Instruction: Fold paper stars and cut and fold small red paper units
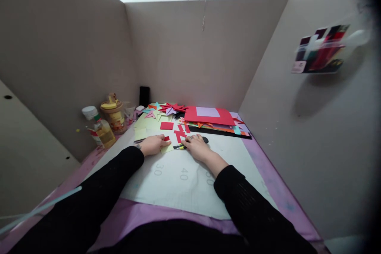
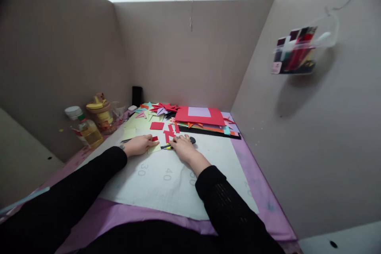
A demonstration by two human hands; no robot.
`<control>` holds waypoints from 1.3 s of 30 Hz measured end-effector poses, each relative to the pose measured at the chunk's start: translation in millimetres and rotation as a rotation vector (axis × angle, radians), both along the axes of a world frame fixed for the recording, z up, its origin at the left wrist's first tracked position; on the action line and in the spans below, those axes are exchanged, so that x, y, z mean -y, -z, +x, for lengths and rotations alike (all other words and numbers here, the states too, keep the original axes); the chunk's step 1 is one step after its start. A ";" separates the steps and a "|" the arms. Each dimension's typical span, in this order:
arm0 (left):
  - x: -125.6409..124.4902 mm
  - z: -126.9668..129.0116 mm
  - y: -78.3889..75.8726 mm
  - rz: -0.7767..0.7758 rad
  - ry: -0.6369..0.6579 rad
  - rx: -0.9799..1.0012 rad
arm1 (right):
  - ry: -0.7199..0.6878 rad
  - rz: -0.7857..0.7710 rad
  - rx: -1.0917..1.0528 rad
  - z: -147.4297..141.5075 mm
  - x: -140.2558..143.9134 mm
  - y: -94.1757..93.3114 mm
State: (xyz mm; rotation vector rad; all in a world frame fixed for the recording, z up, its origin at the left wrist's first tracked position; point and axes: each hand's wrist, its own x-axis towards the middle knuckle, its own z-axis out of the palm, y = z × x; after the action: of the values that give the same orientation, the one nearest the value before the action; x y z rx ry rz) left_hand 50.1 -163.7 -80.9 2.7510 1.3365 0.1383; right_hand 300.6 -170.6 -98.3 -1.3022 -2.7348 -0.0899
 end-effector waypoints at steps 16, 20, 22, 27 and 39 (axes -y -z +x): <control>-9.7 19.3 -25.0 -0.176 -0.160 -0.306 | -0.058 0.038 0.001 7.5 11.6 -3.5; -10.1 20.0 -22.5 -0.179 -0.171 -0.302 | -0.022 0.072 0.029 4.1 19.3 -4.9; -10.1 21.4 -22.3 -0.178 -0.187 -0.300 | -0.008 0.086 0.034 -1.2 22.4 -5.1; -7.2 27.6 -26.1 -0.180 -0.234 -0.302 | 0.010 0.064 0.038 -9.7 29.9 -7.3; -3.0 30.1 -22.5 -0.150 -0.293 -0.255 | 0.017 -0.023 0.080 -28.0 40.5 -11.0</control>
State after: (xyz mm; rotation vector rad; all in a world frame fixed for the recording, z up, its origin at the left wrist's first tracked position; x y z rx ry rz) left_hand 80.2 -160.7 -58.5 2.4988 1.7296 -0.2935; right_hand 272.7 -211.1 -87.4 -1.3568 -2.7994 -0.1142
